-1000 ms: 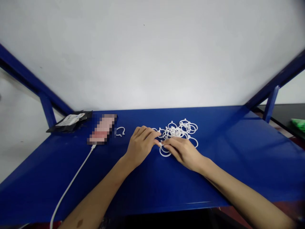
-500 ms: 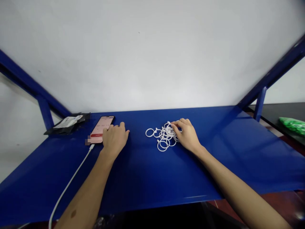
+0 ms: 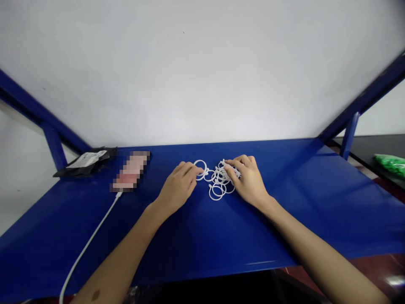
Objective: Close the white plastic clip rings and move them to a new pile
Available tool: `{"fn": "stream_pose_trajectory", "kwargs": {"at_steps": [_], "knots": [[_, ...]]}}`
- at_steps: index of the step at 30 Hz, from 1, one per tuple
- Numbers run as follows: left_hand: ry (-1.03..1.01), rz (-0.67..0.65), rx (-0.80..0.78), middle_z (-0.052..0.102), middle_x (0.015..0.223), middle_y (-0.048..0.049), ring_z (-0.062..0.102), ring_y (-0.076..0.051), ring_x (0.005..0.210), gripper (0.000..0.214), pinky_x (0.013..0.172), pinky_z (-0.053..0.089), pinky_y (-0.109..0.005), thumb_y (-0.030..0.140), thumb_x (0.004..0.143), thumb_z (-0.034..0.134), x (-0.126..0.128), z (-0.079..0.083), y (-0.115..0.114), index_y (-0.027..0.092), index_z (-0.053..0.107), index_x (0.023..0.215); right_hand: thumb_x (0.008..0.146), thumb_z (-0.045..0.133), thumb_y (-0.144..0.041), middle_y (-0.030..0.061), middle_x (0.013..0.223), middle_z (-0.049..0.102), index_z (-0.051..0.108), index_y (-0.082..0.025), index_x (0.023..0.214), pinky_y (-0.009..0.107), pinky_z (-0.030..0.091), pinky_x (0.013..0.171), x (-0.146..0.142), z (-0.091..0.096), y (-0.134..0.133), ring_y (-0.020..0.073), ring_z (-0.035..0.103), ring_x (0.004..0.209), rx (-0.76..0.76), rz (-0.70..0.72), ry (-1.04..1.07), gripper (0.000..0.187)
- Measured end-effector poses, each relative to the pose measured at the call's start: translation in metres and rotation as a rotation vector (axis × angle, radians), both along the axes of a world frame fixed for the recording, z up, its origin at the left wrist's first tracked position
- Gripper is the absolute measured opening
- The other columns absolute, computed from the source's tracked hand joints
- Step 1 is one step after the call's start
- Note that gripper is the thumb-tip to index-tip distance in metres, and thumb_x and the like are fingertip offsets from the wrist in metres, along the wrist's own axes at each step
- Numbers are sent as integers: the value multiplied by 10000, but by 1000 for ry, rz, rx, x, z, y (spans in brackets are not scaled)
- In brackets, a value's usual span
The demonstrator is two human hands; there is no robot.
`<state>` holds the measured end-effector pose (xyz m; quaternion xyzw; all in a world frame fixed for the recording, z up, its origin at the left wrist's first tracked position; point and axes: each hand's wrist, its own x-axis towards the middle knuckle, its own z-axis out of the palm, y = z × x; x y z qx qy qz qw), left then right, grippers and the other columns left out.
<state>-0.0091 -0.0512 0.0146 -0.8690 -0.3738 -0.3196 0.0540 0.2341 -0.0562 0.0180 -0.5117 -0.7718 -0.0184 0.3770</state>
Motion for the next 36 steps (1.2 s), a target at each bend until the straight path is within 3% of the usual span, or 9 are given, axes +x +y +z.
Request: {"fn": "stream_pose_trajectory", "kwargs": {"at_steps": [4,10,14,17,20,25,30,36], "knots": [[-15,-142,58,673,940,-28,554,-188,882,225,841,496,-335,20,936,504,11,-1,-10,192,648,925,1028,500,-354,105,1028,707,698,-182,1194,466,484,911,-8,5,-12,266,584,960,-42,150,25,311],[-100,-208,139,743,938,17,561,-176,872,193,826,493,-326,77,950,576,18,-2,-16,221,666,858,1018,509,-283,82,1039,754,670,-196,1219,391,542,863,-18,2,-23,223,682,950,-176,280,88,271],[-214,-134,149,719,1026,-14,589,-177,946,229,865,509,-333,49,946,555,21,-1,-20,242,666,998,1019,498,-251,53,1002,763,685,-219,1137,316,550,784,-21,-3,-26,183,716,882,-206,318,139,223],[-290,-64,94,672,1046,-44,605,-188,992,227,891,520,-358,87,947,570,21,2,-20,237,632,1106,1011,526,-274,37,882,755,686,-209,1076,284,533,706,-21,-3,-27,172,709,781,-222,280,153,185],[-354,-84,-62,665,1014,-34,611,-181,947,161,843,534,-339,186,952,615,20,4,-19,228,623,1107,1011,533,-280,39,885,754,682,-207,1056,280,528,704,-21,-2,-28,170,704,775,-224,282,161,172],[-382,-74,-287,688,952,-12,593,-178,883,139,800,521,-324,355,924,678,17,2,-13,231,670,987,1019,524,-262,40,926,751,678,-203,1019,281,530,728,-20,0,-30,160,693,796,-252,419,186,165],[-383,-85,-305,692,846,-12,568,-193,854,209,805,490,-343,384,939,647,19,-1,-15,225,673,806,1028,507,-259,35,857,716,668,-202,988,284,522,711,-19,2,-33,152,653,754,-244,537,180,175],[-361,-138,-259,703,809,-18,568,-197,835,252,760,484,-334,406,955,616,19,-4,-16,221,656,791,1043,465,-263,46,843,699,678,-193,986,294,517,692,-19,0,-35,157,634,752,-216,569,105,231]]}}
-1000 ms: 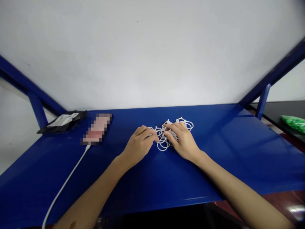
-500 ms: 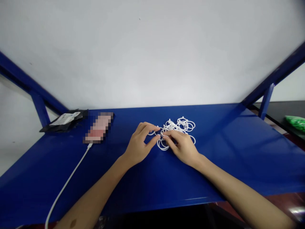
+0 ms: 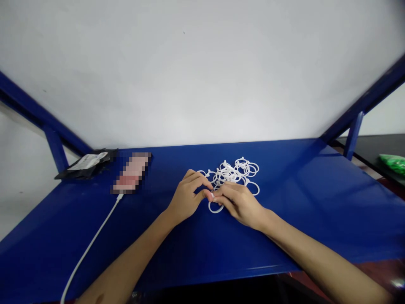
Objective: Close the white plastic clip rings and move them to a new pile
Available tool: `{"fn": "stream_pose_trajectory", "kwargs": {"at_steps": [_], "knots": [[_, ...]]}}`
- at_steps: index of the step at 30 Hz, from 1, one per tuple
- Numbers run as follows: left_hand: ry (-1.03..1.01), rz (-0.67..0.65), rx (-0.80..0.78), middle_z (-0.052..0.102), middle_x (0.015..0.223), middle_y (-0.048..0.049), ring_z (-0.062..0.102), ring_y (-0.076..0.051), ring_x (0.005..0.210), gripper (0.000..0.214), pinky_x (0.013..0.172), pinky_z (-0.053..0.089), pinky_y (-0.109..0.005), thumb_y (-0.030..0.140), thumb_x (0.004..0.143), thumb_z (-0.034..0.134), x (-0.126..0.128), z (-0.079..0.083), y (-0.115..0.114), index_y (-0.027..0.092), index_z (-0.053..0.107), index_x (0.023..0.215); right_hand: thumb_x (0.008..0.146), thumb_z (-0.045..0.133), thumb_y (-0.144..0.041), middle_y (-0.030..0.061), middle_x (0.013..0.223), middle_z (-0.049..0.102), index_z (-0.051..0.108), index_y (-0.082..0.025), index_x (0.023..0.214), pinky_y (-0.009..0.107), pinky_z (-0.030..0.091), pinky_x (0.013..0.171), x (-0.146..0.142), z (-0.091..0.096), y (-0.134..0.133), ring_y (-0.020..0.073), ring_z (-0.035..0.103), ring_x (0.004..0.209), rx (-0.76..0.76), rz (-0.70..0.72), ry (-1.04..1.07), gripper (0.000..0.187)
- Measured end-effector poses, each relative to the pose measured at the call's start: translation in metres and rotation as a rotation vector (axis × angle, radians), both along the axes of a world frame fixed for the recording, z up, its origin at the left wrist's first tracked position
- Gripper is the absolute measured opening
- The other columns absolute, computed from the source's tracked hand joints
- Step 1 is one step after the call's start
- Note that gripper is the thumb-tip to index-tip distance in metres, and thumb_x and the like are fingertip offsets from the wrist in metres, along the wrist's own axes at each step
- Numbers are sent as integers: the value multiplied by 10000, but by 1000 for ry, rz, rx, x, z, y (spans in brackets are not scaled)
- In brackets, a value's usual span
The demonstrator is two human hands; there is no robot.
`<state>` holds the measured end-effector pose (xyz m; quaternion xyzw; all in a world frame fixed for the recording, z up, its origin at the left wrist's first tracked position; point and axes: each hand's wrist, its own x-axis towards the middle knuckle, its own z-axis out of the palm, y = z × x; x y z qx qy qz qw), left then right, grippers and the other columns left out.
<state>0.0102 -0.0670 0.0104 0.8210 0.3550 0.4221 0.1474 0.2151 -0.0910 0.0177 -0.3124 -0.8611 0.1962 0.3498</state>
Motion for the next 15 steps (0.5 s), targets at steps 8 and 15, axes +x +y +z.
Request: {"fn": "stream_pose_trajectory", "kwargs": {"at_steps": [8,15], "knots": [[197,185,-30,710,976,-34,576,-222,963,218,940,461,-409,416,975,586,-15,-5,21,212,661,979,1032,496,-294,80,957,715,728,-215,1135,375,535,807,11,3,22,211,644,885,180,-313,12,266],[276,288,-175,663,1139,-61,548,-248,1142,225,1011,441,-427,386,989,544,-28,-12,33,208,633,1092,1000,523,-324,149,1091,668,775,-195,1083,501,524,871,35,-8,50,294,552,980,249,-638,-152,295]]}}
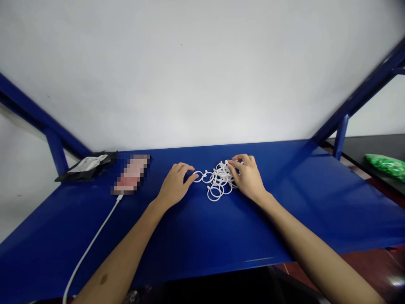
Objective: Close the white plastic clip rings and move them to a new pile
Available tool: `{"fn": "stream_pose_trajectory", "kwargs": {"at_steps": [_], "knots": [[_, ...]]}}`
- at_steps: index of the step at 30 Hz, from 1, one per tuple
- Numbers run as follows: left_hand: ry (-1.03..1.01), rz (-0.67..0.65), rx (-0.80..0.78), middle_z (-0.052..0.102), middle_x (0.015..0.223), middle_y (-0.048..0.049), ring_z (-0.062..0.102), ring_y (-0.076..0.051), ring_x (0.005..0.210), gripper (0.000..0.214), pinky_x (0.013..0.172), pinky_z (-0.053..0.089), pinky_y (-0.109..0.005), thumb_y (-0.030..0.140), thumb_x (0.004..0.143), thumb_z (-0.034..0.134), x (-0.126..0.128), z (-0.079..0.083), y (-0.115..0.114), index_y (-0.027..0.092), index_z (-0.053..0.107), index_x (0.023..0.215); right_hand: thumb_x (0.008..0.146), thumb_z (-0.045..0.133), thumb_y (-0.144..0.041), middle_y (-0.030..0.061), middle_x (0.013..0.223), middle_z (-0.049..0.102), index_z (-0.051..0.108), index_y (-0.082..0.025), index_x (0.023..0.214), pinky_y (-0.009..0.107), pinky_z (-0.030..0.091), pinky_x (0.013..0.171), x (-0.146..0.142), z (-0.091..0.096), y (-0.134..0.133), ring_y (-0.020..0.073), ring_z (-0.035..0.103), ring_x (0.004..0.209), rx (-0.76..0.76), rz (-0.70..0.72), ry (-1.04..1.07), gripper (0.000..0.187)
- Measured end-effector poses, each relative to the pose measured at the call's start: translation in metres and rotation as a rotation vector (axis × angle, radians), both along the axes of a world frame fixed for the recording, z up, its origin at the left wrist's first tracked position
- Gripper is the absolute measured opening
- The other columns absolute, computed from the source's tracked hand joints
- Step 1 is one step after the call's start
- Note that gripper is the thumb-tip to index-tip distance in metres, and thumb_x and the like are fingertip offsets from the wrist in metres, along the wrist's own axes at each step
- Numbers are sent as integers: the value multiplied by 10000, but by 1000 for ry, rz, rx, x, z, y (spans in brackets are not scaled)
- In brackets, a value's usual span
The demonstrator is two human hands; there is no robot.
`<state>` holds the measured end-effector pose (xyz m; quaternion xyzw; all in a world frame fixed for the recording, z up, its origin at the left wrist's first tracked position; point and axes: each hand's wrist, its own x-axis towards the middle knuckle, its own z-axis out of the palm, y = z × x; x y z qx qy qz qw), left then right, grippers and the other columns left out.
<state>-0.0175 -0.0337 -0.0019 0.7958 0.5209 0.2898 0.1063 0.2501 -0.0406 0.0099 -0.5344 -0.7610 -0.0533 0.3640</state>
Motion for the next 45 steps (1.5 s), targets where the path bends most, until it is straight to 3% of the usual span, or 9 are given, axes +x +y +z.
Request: {"fn": "stream_pose_trajectory", "kwargs": {"at_steps": [5,9,15,19,27,32,37,41,45], "knots": [[-1,-14,-39,650,1167,-67,546,-243,1152,238,1008,450,-424,386,991,528,2,-4,1,199,628,1099,1043,412,-350,163,1353,622,671,-167,1305,567,476,1027,-5,-8,2,342,506,1256,-64,65,-79,411],[-11,-27,-49,653,1174,-78,556,-245,1148,253,1034,433,-443,389,995,517,4,-9,4,192,625,1112,1031,417,-504,164,1488,534,489,-123,1486,595,359,1156,-15,-10,-3,368,394,1435,-165,137,-175,597],[-41,-18,-68,648,1236,-97,537,-249,1215,322,1083,408,-434,417,1020,448,4,-15,7,175,620,1144,970,418,-672,159,1528,489,435,-175,1528,603,256,1214,-24,-13,-6,382,358,1470,-257,125,-298,747],[-43,-19,-90,634,1298,-107,521,-247,1273,398,1120,389,-444,461,1032,395,3,-17,8,175,620,1194,956,388,-712,180,1544,457,388,-147,1551,615,232,1217,-25,-14,-4,408,320,1482,-264,82,-321,820],[99,-29,-130,520,1504,-121,381,-271,1454,516,1212,297,-496,495,1034,386,3,-21,8,160,578,1376,864,371,-832,185,1629,301,214,-141,1609,600,141,1247,-23,-15,-1,427,165,1526,-309,-40,-335,1028],[233,-54,-112,413,1587,-128,305,-281,1508,594,1248,229,-499,529,1041,340,4,-24,9,150,503,1469,861,341,-845,136,1662,225,191,-191,1618,589,126,1256,-26,-11,-4,398,119,1541,-329,30,-386,1011],[329,-85,-89,335,1628,-104,251,-294,1529,627,1248,218,-510,556,1047,260,5,-26,7,193,413,1535,926,317,-781,121,1672,190,124,-187,1627,583,153,1253,-28,-9,-5,358,95,1552,-253,156,-354,938],[328,-83,-70,318,1636,-99,249,-283,1531,657,1247,227,-496,574,1045,206,2,-24,9,199,353,1564,994,286,-680,144,1645,281,223,-140,1607,549,178,1258,-25,-10,-4,345,158,1545,-223,100,-322,819],[341,58,-69,352,1612,-152,284,-311,1515,703,1242,236,-496,573,1044,184,-6,-22,15,124,359,1556,985,300,-689,157,1632,307,329,-156,1573,584,172,1248,-20,-15,-2,383,175,1534,-235,33,-369,795]]}}
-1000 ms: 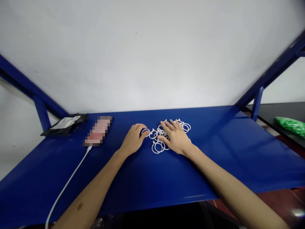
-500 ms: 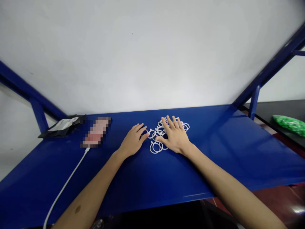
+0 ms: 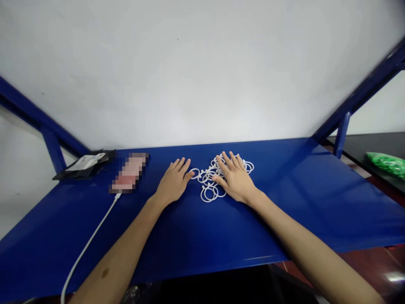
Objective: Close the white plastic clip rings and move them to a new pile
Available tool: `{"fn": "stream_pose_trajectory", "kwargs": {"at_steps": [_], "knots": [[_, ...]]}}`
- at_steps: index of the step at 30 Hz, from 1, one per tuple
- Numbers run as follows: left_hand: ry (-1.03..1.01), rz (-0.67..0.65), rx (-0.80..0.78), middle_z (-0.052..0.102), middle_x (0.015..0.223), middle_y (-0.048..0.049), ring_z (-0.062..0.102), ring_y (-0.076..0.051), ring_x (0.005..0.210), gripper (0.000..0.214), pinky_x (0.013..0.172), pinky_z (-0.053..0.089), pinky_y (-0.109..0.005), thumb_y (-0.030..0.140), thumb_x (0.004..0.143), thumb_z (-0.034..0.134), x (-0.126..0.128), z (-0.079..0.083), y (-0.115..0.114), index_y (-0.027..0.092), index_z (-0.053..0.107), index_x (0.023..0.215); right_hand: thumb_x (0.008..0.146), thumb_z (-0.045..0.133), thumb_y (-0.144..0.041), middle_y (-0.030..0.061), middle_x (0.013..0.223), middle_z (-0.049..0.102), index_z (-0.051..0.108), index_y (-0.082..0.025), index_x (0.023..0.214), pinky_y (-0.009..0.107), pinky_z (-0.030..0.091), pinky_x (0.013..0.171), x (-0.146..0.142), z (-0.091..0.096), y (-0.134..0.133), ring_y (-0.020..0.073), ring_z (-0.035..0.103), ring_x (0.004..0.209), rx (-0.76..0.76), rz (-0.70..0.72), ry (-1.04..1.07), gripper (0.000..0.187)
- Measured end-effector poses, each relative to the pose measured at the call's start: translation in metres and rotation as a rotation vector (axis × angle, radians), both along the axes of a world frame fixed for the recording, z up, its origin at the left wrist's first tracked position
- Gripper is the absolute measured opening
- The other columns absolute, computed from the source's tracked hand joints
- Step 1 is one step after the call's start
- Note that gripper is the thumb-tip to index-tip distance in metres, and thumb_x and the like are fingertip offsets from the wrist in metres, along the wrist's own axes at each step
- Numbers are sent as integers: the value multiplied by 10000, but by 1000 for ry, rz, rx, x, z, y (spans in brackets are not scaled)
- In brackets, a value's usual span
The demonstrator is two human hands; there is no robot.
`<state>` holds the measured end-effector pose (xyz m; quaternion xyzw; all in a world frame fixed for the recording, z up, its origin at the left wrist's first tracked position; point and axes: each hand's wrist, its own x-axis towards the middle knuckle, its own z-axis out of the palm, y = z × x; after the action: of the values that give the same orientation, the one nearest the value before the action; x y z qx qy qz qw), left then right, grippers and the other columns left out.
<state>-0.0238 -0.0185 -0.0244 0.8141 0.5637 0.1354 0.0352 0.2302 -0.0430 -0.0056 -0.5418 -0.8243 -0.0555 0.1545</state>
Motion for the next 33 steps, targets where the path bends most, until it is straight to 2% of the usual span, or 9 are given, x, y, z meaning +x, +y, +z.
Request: {"fn": "stream_pose_trajectory", "kwargs": {"at_steps": [5,9,13,16,18,20,25,29,33], "knots": [[72,201,10,386,1584,-193,307,-374,1495,722,1219,245,-567,579,1039,211,-8,-4,7,86,416,1524,931,293,-772,161,1643,270,272,-174,1594,621,140,1241,1,-8,2,416,145,1532,-24,-9,-25,893],[86,220,0,368,1596,-178,305,-375,1496,710,1212,249,-583,577,1039,206,-9,-6,8,105,441,1514,900,317,-804,148,1648,271,151,-198,1621,627,120,1242,0,-11,4,411,115,1539,-19,12,40,956],[85,211,-1,368,1597,-178,304,-374,1497,718,1211,251,-573,584,1036,196,-10,-7,9,107,444,1513,926,311,-774,183,1648,258,53,-144,1625,605,168,1239,5,-4,6,398,140,1540,-43,58,158,976],[82,209,-2,370,1598,-175,300,-374,1499,725,1212,249,-567,598,1029,204,-11,-7,9,116,445,1514,982,250,-704,221,1576,390,168,-103,1603,598,271,1193,16,9,9,389,305,1487,34,-16,340,868],[86,209,0,369,1599,-175,302,-373,1499,717,1213,251,-564,600,1026,233,-11,-7,9,120,445,1514,1001,215,-677,227,1435,544,358,-102,1527,579,374,1115,25,17,12,375,478,1356,108,-100,469,792],[93,210,-3,367,1600,-173,304,-371,1499,698,1214,255,-564,591,1024,273,-12,-7,9,124,446,1514,1014,214,-650,214,1309,629,519,-115,1397,564,424,1045,34,23,15,357,562,1232,153,-170,548,725],[86,204,-20,378,1596,-164,310,-359,1498,623,1218,259,-553,517,1034,325,-13,-4,9,130,464,1503,1048,222,-548,178,1121,706,667,-154,1129,523,434,971,48,26,21,318,610,1099,215,-217,577,600],[69,194,-5,390,1588,-166,325,-364,1490,602,1207,277,-561,495,1038,323,-13,-3,8,131,480,1490,1056,214,-513,160,1053,719,687,-171,1085,493,432,942,53,25,24,305,620,1059,211,-223,554,585],[45,202,-6,398,1583,-170,328,-369,1488,641,1211,269,-565,546,1024,336,-11,-2,7,124,491,1481,1057,213,-508,146,1021,731,709,-185,1044,491,424,926,52,27,22,306,624,1036,183,-207,548,592]]}}
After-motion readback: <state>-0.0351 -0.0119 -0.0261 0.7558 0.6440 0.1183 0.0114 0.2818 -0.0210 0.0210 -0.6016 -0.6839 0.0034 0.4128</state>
